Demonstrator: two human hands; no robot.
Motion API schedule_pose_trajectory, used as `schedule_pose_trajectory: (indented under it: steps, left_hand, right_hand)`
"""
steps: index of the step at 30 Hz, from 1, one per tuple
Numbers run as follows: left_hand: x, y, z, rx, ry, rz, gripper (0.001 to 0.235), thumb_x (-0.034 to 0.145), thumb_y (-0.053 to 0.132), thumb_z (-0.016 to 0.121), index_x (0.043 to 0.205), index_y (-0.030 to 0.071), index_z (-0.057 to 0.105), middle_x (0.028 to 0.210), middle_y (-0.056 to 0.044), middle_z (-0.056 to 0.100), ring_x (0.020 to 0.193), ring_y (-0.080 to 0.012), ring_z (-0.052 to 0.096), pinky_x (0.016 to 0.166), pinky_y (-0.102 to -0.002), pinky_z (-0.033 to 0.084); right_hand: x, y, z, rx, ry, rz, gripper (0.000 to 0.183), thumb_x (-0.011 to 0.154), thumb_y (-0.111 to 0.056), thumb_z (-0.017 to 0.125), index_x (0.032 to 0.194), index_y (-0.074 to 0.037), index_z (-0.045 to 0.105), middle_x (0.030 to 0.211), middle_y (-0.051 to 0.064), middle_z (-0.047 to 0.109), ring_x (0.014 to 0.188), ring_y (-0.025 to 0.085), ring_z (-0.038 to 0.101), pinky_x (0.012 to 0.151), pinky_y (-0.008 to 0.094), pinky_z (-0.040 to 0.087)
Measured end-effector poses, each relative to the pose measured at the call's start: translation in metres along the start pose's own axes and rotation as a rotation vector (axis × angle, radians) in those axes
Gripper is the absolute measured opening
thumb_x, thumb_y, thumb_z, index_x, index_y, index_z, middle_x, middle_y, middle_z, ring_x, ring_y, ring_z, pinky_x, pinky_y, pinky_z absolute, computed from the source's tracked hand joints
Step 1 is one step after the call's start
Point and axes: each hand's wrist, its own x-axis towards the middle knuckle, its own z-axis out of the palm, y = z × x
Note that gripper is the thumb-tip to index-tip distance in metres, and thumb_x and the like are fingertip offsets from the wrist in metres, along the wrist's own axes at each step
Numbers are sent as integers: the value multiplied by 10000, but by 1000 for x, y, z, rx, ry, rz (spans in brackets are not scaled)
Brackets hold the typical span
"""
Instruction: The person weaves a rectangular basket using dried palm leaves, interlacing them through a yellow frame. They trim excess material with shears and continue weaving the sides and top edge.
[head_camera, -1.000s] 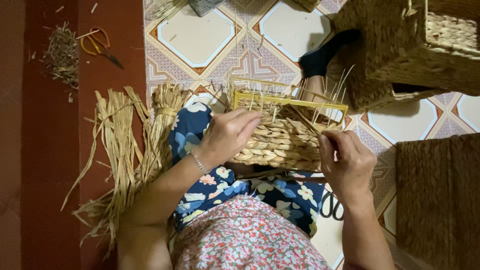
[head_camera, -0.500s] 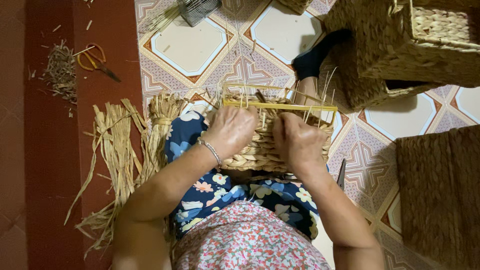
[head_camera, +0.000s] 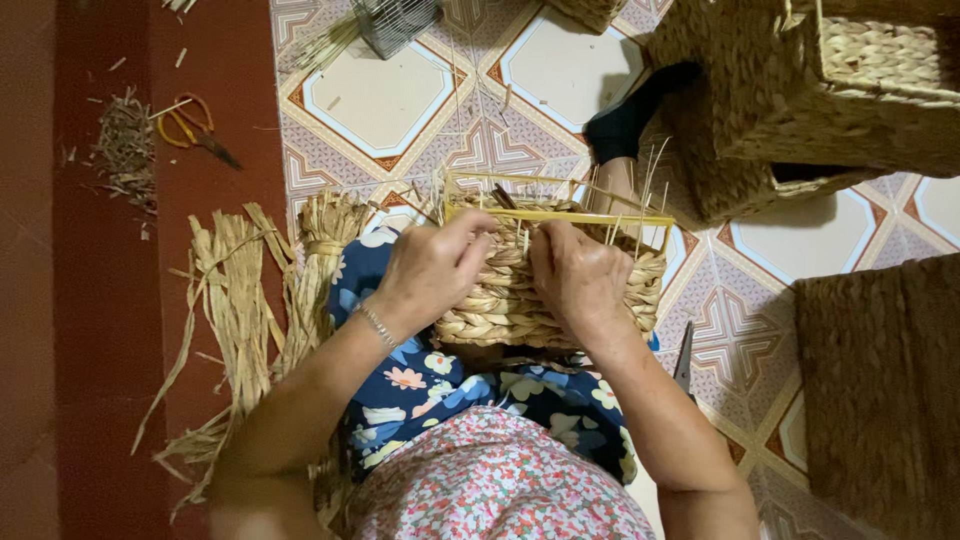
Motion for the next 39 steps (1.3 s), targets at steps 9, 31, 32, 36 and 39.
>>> schedule_pose_trajectory:
  steps: [9,31,32,36,39]
  left_hand:
    - [-14,-14,-7,109,136,158,171,957,38,649,1084,140,700,563,-29,624,446,-149,610,412,-328,456]
    - [69,-19,-1,379,-920,-112,282,899,97,496,1123,6,640,987,-206,711,960,-333,701,869,-463,544]
    - [64,-22,-3,358,-886,-119,255,941,118,476,1096,7,645,972,-214,709,948,-344,696,875,-468,533]
    - [49,-21,-7,215,-746,-73,205,951,138,477,1023,25,633,931,-226,687,920,-380,668,843,-485,511]
    - [31,-10,0,229,-551,-167,166,944,99,494,952,9,633,767,-215,682,736,-367,698,731,-489,553]
  right_hand:
    - [1,-4,-4,42,36,-21,125,944,-147,724,868,-51,698,692,156,701,539,318,665,497,432,496]
    - [19,4,-29,313,-394,110,187,959,-185,634,1036,-39,722,855,190,728,740,369,716,684,472,544]
    - [16,7,-34,384,-394,70,198,948,-157,632,1081,-34,713,879,182,732,745,351,727,688,458,556]
    - [10,13,-27,316,-172,-41,130,935,-112,703,1039,-42,735,897,187,743,737,335,739,686,426,579]
    - [9,13,-10,112,-129,-26,63,928,-98,714,923,-39,695,739,173,714,606,318,708,584,431,554]
